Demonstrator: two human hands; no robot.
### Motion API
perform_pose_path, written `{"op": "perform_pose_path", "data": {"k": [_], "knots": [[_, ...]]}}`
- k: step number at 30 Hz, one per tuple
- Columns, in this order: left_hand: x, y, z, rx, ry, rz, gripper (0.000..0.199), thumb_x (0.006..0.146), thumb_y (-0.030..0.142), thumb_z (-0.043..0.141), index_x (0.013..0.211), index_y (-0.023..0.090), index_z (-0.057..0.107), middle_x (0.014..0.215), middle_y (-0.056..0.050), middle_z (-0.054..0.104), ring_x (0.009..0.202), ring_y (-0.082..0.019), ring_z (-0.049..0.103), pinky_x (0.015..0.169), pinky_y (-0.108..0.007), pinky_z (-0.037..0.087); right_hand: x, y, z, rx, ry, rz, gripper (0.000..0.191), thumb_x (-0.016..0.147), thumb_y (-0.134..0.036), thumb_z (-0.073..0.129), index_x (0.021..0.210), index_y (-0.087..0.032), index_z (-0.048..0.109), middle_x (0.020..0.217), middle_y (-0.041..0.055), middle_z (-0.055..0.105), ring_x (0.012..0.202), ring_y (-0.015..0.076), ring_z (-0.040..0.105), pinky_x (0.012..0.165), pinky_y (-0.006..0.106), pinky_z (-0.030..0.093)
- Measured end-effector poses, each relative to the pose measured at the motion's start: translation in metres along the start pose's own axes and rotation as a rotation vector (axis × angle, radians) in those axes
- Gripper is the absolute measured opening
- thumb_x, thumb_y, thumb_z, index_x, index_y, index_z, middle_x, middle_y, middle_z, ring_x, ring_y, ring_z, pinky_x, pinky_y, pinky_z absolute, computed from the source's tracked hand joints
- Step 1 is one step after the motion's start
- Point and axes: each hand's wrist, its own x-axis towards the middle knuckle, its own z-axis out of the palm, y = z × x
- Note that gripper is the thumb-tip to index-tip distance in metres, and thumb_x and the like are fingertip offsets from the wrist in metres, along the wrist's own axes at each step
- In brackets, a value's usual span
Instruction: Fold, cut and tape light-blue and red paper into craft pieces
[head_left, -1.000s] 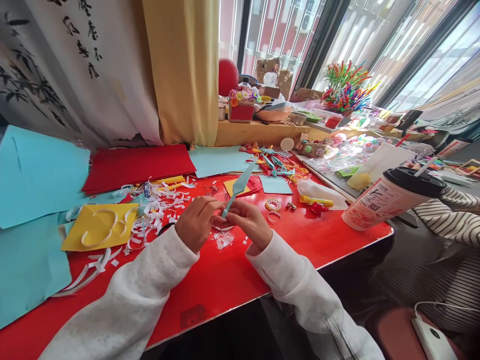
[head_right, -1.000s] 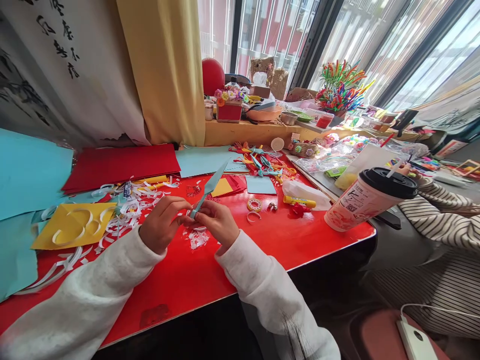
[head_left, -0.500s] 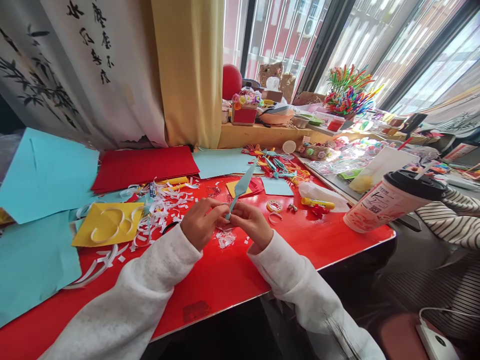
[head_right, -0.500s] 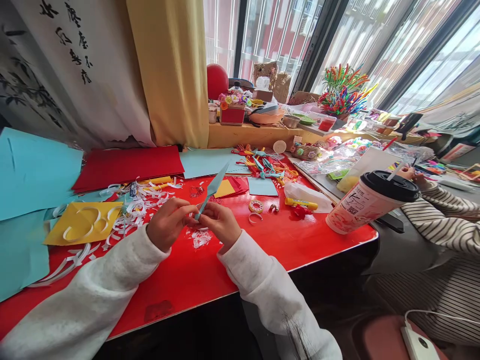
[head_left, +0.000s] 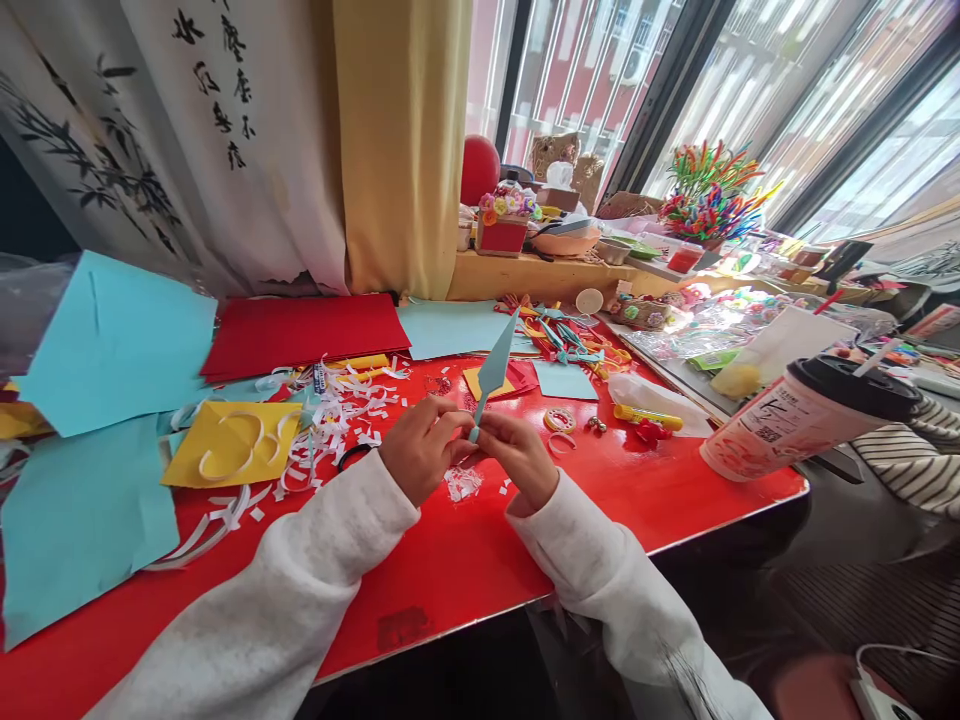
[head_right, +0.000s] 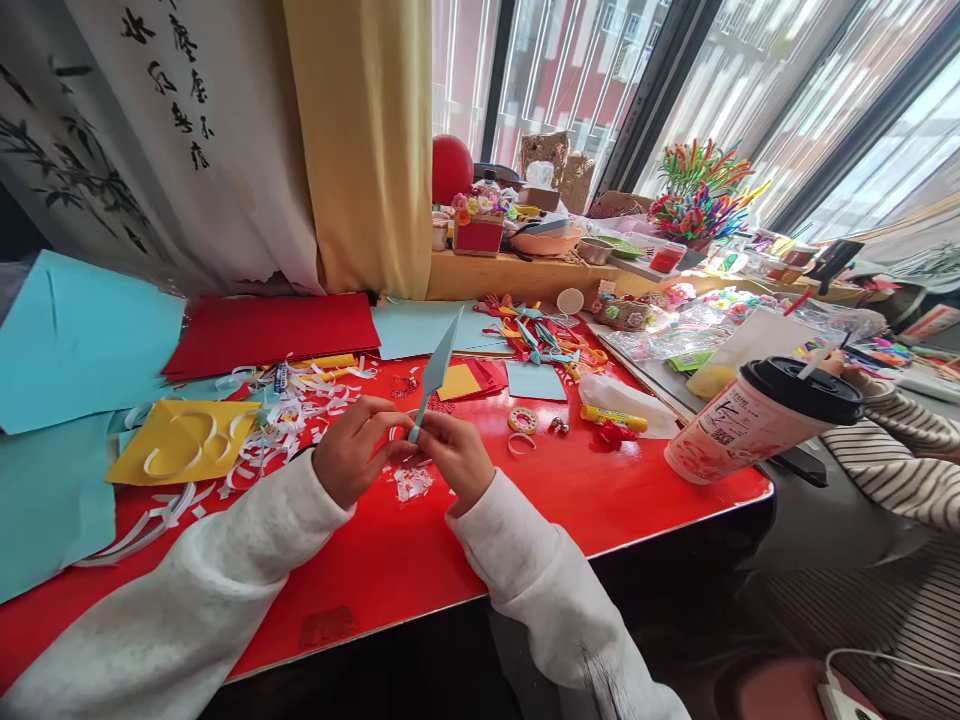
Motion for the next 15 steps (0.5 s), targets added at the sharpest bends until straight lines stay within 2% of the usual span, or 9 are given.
{"op": "perform_pose_path", "data": {"k": [4, 7, 9, 12, 15], "knots": [[0.004, -0.004, -0.005, -0.207, 0.120, -0.085, 0.035, 0.068, 0.024, 0.056, 0.097, 0.017, 0.039, 0.090, -0.005, 0.044, 0.075, -0.014, 0.047, 0.067, -0.030, 0.043, 0.000, -0.002, 0.000, 0.039, 0.010, 0.075, 0.030, 0.065, -0.035, 0.058, 0.084, -0.012, 0.055, 0.065, 0.0027, 0.060, 0.058, 0.0144, 0.060, 0.057, 0.031, 0.051], [0.007, -0.007, -0.011, -0.151, 0.034, -0.073, 0.034, 0.067, 0.030, 0.058, 0.095, 0.018, 0.043, 0.092, -0.006, 0.045, 0.087, -0.017, 0.045, 0.077, -0.034, 0.040, 0.000, -0.004, 0.001, 0.050, 0.013, 0.117, 0.029, 0.064, -0.034, 0.059, 0.083, -0.012, 0.055, 0.064, 0.0023, 0.060, 0.058, 0.0141, 0.060, 0.059, 0.031, 0.051], [0.008, -0.007, -0.013, -0.114, -0.020, -0.057, 0.042, 0.063, 0.036, 0.060, 0.097, 0.017, 0.044, 0.095, -0.008, 0.046, 0.092, -0.020, 0.043, 0.081, -0.036, 0.038, -0.001, -0.005, 0.002, 0.035, 0.043, 0.116, 0.026, 0.064, -0.033, 0.059, 0.079, -0.012, 0.057, 0.065, 0.0012, 0.059, 0.058, 0.0123, 0.059, 0.059, 0.029, 0.051], [0.007, -0.007, -0.010, -0.083, -0.094, -0.071, 0.047, 0.061, 0.039, 0.061, 0.098, 0.015, 0.044, 0.096, -0.009, 0.049, 0.092, -0.021, 0.043, 0.080, -0.037, 0.038, -0.002, -0.006, 0.003, 0.031, 0.039, 0.122, 0.023, 0.064, -0.032, 0.059, 0.076, -0.012, 0.059, 0.066, 0.0006, 0.057, 0.059, 0.0107, 0.057, 0.061, 0.027, 0.050], [0.005, -0.007, -0.007, -0.088, -0.162, -0.105, 0.036, 0.066, 0.034, 0.058, 0.094, 0.014, 0.049, 0.091, -0.007, 0.052, 0.086, -0.019, 0.045, 0.077, -0.035, 0.039, -0.002, -0.005, 0.004, 0.063, 0.020, 0.142, 0.022, 0.063, -0.031, 0.060, 0.076, -0.012, 0.060, 0.066, 0.0004, 0.057, 0.059, 0.0110, 0.057, 0.062, 0.029, 0.050]]}}
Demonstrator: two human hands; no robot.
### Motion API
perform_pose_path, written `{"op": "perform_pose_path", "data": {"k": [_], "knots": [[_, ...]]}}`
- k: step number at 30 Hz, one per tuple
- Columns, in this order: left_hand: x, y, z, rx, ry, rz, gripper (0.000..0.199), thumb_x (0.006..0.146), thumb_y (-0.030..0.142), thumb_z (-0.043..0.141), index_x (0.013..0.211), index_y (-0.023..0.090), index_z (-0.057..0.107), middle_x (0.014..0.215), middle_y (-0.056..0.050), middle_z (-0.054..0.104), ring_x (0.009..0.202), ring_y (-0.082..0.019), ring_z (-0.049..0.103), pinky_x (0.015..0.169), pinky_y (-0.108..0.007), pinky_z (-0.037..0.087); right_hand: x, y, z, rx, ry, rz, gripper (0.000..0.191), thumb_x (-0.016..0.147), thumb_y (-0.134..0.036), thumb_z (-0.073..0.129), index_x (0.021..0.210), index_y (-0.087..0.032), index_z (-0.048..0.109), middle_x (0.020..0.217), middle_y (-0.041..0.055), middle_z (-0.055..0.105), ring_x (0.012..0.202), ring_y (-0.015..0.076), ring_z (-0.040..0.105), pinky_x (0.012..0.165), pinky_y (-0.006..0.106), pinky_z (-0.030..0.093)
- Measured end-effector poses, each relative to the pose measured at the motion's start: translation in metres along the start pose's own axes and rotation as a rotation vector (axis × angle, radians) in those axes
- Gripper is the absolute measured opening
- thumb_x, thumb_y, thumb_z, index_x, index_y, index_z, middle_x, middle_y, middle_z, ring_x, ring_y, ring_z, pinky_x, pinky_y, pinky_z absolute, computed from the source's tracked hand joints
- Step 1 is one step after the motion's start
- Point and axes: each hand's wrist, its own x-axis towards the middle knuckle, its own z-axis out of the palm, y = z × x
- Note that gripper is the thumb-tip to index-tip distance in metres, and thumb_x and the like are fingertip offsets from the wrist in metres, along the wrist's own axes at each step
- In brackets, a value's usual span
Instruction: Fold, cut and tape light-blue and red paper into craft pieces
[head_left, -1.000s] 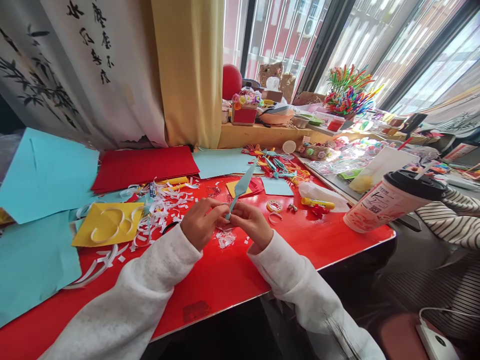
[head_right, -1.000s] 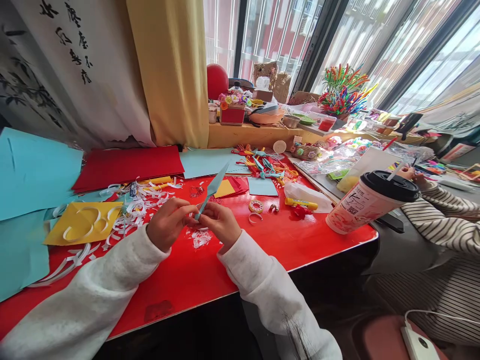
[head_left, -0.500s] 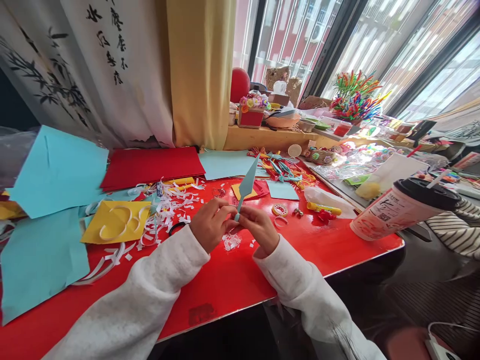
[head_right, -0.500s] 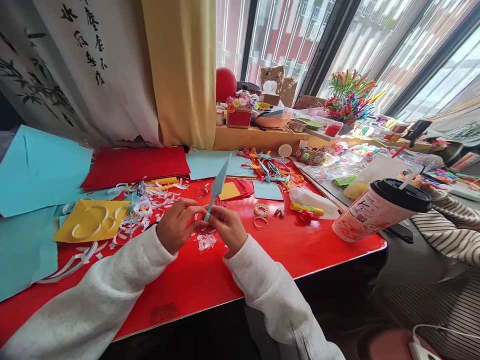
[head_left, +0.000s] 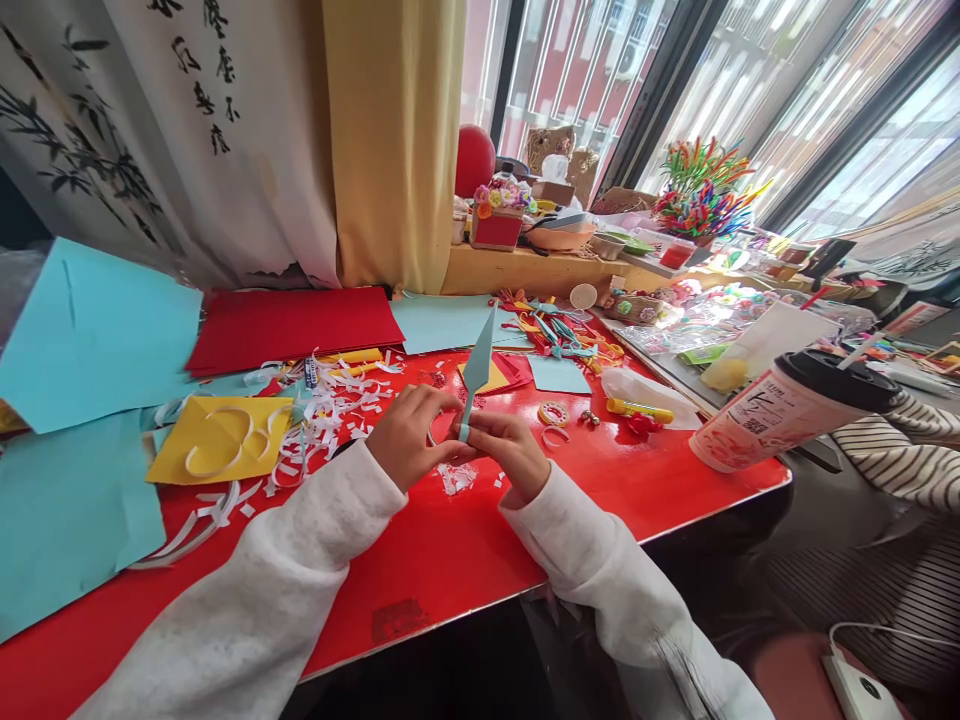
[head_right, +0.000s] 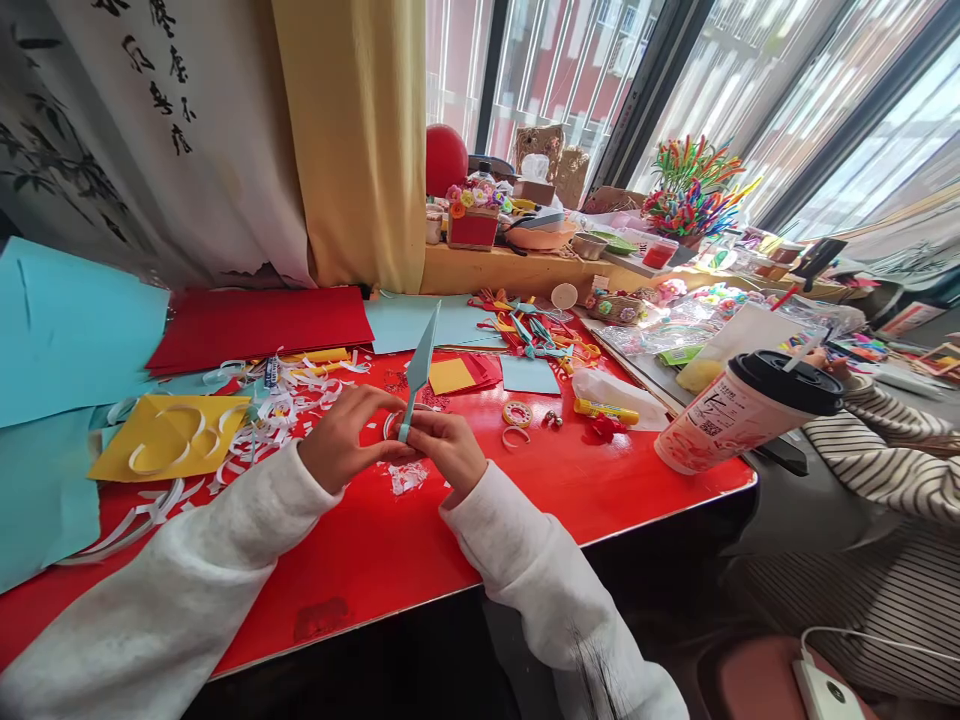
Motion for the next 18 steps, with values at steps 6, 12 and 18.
{"op": "perform_pose_path", "data": {"k": [6, 12, 18], "knots": [[-0.0005, 0.0023, 0.0033, -0.061, 0.053, 0.003, 0.027, 0.067, 0.025, 0.058, 0.092, 0.014, 0.052, 0.088, -0.006, 0.054, 0.082, -0.018, 0.046, 0.075, -0.032, 0.039, 0.0012, 0.0045, -0.0022, 0.047, -0.023, 0.035, 0.022, 0.066, -0.029, 0.059, 0.079, -0.012, 0.061, 0.067, 0.0017, 0.059, 0.063, 0.0124, 0.059, 0.064, 0.031, 0.050], [-0.0020, 0.0027, 0.0075, -0.187, 0.035, -0.045, 0.023, 0.067, 0.021, 0.058, 0.088, 0.016, 0.051, 0.088, -0.004, 0.053, 0.084, -0.017, 0.047, 0.076, -0.032, 0.039, 0.0020, 0.0043, -0.0063, 0.103, -0.070, 0.140, 0.025, 0.064, -0.026, 0.062, 0.084, -0.012, 0.061, 0.072, 0.0033, 0.061, 0.065, 0.0136, 0.061, 0.068, 0.033, 0.050], [-0.0010, 0.0039, 0.0059, -0.410, -0.040, -0.236, 0.027, 0.066, 0.032, 0.058, 0.088, 0.018, 0.052, 0.088, -0.003, 0.054, 0.085, -0.016, 0.049, 0.075, -0.031, 0.040, 0.0010, 0.0011, -0.0097, 0.205, -0.147, 0.226, 0.024, 0.065, -0.024, 0.061, 0.085, -0.011, 0.061, 0.075, 0.0058, 0.064, 0.070, 0.0136, 0.061, 0.070, 0.028, 0.049]]}}
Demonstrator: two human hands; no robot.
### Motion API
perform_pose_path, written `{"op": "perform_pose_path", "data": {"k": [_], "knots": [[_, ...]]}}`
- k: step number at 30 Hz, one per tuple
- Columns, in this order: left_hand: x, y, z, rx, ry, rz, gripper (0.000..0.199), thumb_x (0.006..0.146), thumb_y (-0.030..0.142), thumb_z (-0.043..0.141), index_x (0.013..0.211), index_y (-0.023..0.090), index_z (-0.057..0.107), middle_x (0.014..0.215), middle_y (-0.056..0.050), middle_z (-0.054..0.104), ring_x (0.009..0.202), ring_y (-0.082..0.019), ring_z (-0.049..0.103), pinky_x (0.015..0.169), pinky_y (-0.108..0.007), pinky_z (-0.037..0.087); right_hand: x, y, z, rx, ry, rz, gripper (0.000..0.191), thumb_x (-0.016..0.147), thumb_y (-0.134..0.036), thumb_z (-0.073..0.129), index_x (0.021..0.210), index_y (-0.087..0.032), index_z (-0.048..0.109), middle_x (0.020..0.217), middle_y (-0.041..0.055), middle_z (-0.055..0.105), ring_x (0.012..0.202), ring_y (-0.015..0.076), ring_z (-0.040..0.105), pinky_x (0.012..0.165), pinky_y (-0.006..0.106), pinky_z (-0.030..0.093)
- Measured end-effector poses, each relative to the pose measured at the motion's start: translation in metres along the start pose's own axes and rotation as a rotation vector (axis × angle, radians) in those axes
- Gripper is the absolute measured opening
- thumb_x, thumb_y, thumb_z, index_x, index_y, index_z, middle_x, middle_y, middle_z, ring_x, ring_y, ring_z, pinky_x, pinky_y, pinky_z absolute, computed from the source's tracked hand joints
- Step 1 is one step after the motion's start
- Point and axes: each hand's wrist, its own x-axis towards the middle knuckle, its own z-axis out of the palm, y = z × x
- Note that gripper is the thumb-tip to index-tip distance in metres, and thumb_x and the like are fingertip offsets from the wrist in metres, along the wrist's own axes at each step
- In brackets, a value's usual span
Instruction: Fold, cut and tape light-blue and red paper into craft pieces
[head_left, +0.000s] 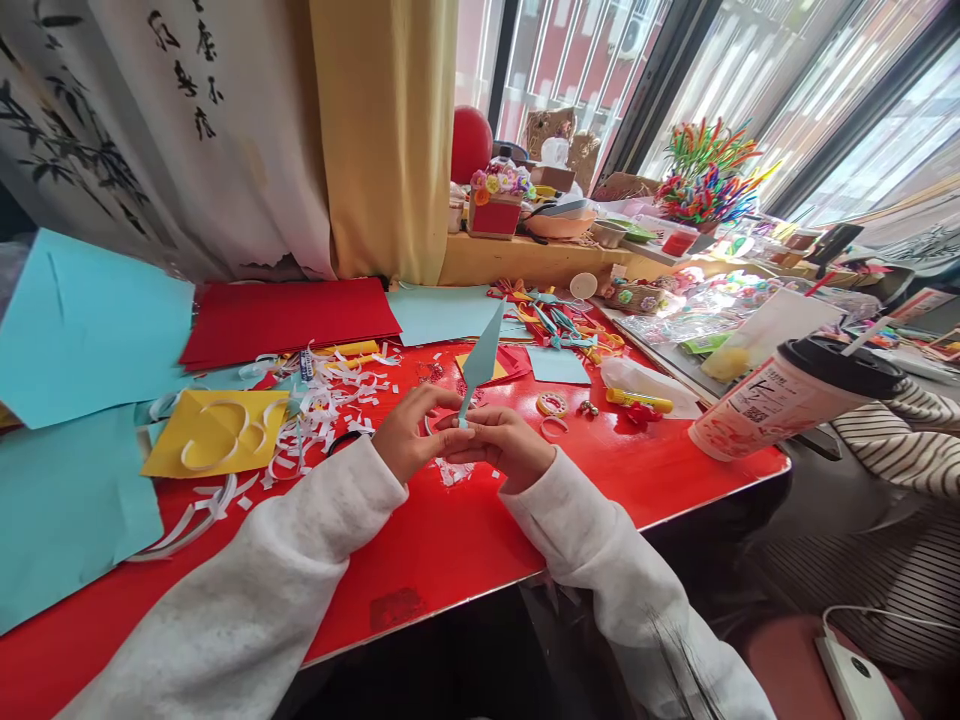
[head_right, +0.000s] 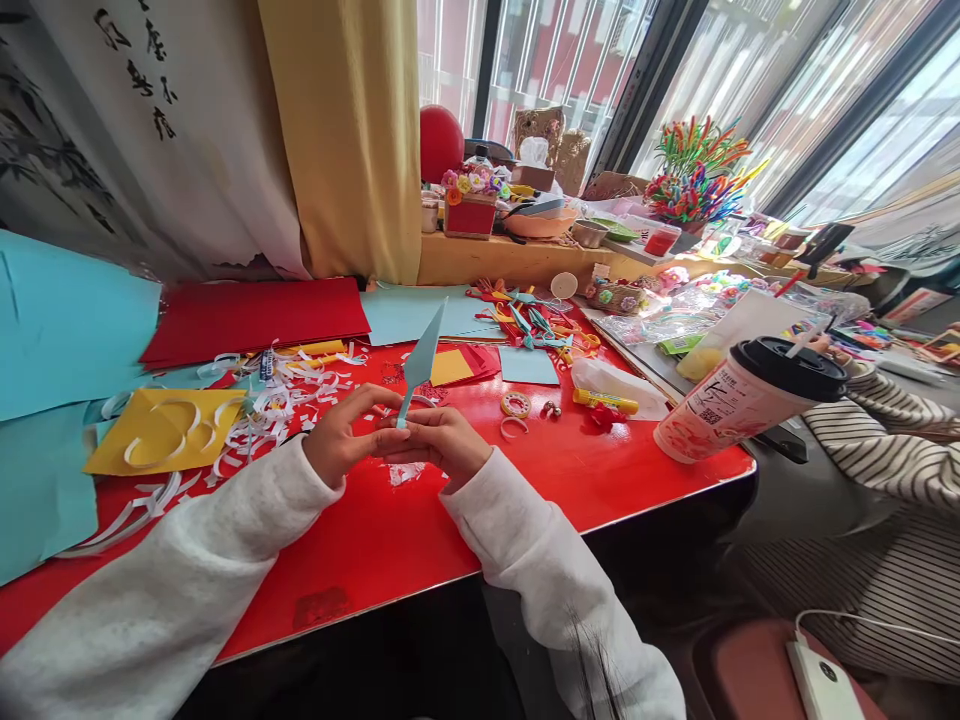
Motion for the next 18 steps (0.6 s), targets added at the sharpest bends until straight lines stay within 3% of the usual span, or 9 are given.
{"op": "perform_pose_path", "data": {"k": [6, 10, 15, 18], "knots": [[0.001, 0.004, 0.003, -0.276, 0.042, -0.196, 0.023, 0.064, 0.034, 0.058, 0.079, 0.017, 0.054, 0.080, -0.002, 0.055, 0.077, -0.015, 0.053, 0.070, -0.029, 0.042, 0.004, 0.003, 0.000, -0.044, 0.109, -0.086, 0.021, 0.061, -0.024, 0.064, 0.075, -0.011, 0.058, 0.066, 0.0031, 0.064, 0.063, 0.0121, 0.062, 0.068, 0.027, 0.049], [0.003, 0.009, 0.001, -0.446, 0.097, -0.369, 0.024, 0.060, 0.034, 0.062, 0.072, 0.015, 0.053, 0.070, 0.001, 0.054, 0.064, -0.011, 0.052, 0.060, -0.024, 0.042, 0.004, 0.003, 0.001, -0.109, 0.074, -0.167, 0.023, 0.062, -0.029, 0.063, 0.077, -0.011, 0.058, 0.063, 0.0030, 0.063, 0.060, 0.0128, 0.062, 0.065, 0.029, 0.050], [0.006, 0.004, -0.010, -0.560, 0.246, -0.391, 0.024, 0.058, 0.029, 0.064, 0.072, 0.015, 0.052, 0.066, 0.003, 0.051, 0.057, -0.007, 0.048, 0.056, -0.020, 0.041, 0.000, 0.000, 0.007, -0.154, 0.101, -0.229, 0.031, 0.069, -0.036, 0.054, 0.090, -0.014, 0.056, 0.076, 0.0057, 0.063, 0.068, 0.0139, 0.062, 0.065, 0.029, 0.050], [0.007, 0.001, -0.012, -0.572, 0.210, -0.387, 0.026, 0.056, 0.030, 0.065, 0.068, 0.014, 0.048, 0.060, 0.005, 0.048, 0.052, -0.006, 0.047, 0.050, -0.020, 0.040, 0.001, 0.003, 0.011, -0.223, 0.140, -0.283, 0.034, 0.064, -0.033, 0.060, 0.092, -0.015, 0.055, 0.078, 0.0044, 0.062, 0.069, 0.0139, 0.061, 0.065, 0.030, 0.050]]}}
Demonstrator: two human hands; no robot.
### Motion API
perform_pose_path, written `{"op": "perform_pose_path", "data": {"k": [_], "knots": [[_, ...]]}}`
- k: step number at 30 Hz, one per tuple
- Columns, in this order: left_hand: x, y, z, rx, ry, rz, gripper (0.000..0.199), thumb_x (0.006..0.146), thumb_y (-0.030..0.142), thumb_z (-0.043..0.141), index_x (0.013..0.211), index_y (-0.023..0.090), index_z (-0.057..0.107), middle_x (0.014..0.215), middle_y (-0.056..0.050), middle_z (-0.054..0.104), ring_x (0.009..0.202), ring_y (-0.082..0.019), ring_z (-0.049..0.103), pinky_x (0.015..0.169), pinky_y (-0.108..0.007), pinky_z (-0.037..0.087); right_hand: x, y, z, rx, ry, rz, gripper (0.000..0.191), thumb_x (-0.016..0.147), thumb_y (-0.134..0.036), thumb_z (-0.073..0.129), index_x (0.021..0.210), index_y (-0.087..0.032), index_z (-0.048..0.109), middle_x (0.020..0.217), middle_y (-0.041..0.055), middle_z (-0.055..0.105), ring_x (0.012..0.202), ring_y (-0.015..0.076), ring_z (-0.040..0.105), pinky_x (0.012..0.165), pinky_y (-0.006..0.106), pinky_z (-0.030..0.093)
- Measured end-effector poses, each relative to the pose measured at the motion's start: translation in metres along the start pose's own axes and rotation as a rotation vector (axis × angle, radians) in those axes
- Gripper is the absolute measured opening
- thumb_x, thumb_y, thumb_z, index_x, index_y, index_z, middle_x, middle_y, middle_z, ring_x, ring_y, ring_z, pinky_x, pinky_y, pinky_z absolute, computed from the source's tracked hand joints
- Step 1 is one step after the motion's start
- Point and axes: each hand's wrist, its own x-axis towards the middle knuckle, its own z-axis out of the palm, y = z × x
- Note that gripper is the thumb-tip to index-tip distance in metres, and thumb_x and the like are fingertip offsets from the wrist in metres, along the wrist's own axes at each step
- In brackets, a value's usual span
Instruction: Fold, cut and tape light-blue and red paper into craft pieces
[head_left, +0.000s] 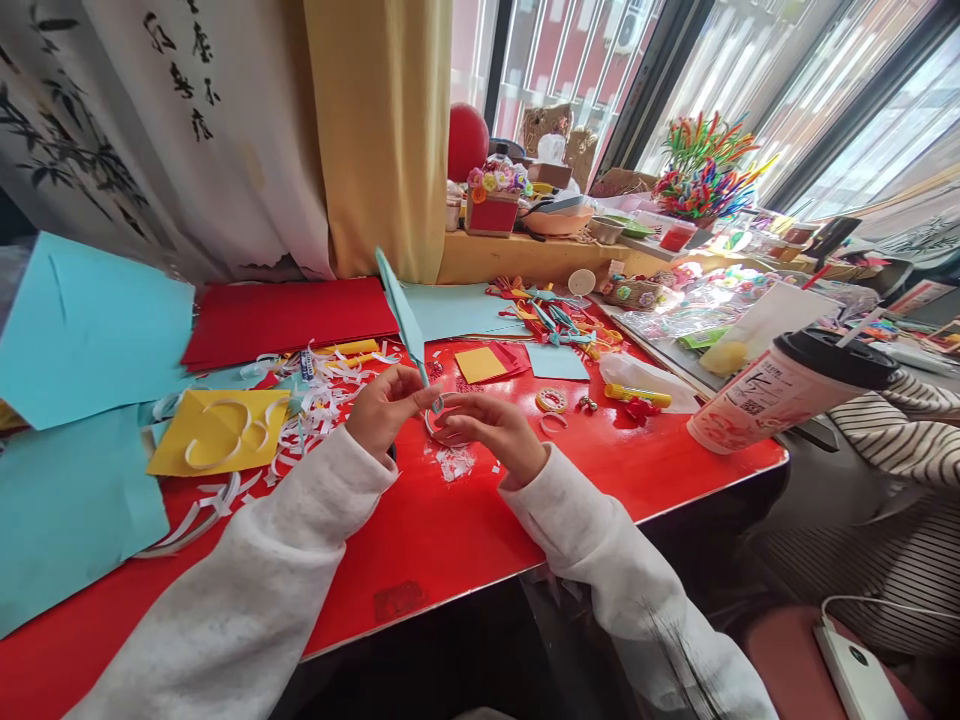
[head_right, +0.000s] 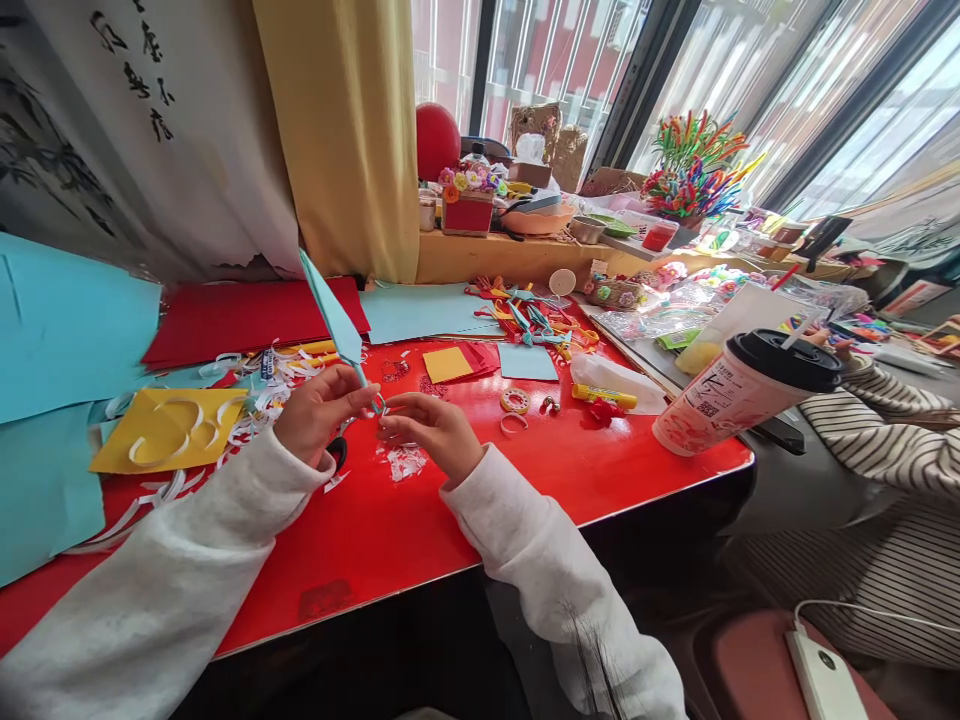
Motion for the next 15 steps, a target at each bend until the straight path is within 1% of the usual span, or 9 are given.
{"op": "perform_pose_path", "data": {"k": [4, 7, 9, 12, 15], "knots": [[-0.0010, -0.0027, 0.0049, -0.031, -0.097, -0.068, 0.028, 0.056, 0.032, 0.065, 0.067, 0.014, 0.048, 0.059, 0.004, 0.050, 0.052, -0.009, 0.050, 0.051, -0.023, 0.043, 0.0010, 0.0055, 0.0028, -0.054, 0.042, -0.030, 0.029, 0.065, -0.035, 0.057, 0.086, -0.015, 0.055, 0.072, 0.0029, 0.062, 0.064, 0.0133, 0.060, 0.064, 0.030, 0.051], [-0.0011, -0.0034, 0.0054, -0.042, -0.114, -0.082, 0.025, 0.061, 0.034, 0.062, 0.075, 0.014, 0.052, 0.061, 0.002, 0.053, 0.055, -0.010, 0.052, 0.053, -0.026, 0.044, 0.0014, 0.0052, 0.0018, -0.079, 0.068, -0.033, 0.027, 0.065, -0.036, 0.057, 0.081, -0.014, 0.055, 0.066, 0.0018, 0.061, 0.059, 0.0131, 0.060, 0.060, 0.029, 0.051], [-0.0011, -0.0030, 0.0038, -0.002, -0.152, -0.072, 0.024, 0.063, 0.034, 0.059, 0.076, 0.014, 0.056, 0.061, 0.001, 0.054, 0.054, -0.011, 0.051, 0.053, -0.026, 0.044, 0.0018, 0.0037, 0.0006, -0.069, 0.051, -0.026, 0.026, 0.064, -0.035, 0.058, 0.077, -0.013, 0.055, 0.062, 0.0007, 0.060, 0.056, 0.0131, 0.061, 0.057, 0.028, 0.051], [-0.0017, -0.0025, 0.0020, 0.050, -0.212, -0.048, 0.021, 0.065, 0.033, 0.057, 0.072, 0.014, 0.059, 0.057, 0.001, 0.053, 0.050, -0.010, 0.050, 0.051, -0.025, 0.042, 0.0021, 0.0023, -0.0014, -0.029, 0.005, 0.001, 0.024, 0.064, -0.034, 0.059, 0.075, -0.013, 0.055, 0.059, 0.0001, 0.059, 0.053, 0.0130, 0.060, 0.053, 0.026, 0.050], [-0.0025, -0.0035, 0.0025, 0.042, -0.212, -0.018, 0.019, 0.066, 0.033, 0.057, 0.070, 0.014, 0.059, 0.055, 0.002, 0.052, 0.051, -0.010, 0.049, 0.051, -0.024, 0.041, 0.0019, 0.0021, -0.0023, -0.016, -0.028, 0.004, 0.024, 0.065, -0.034, 0.058, 0.076, -0.012, 0.056, 0.060, 0.0002, 0.059, 0.051, 0.0114, 0.059, 0.050, 0.024, 0.049]]}}
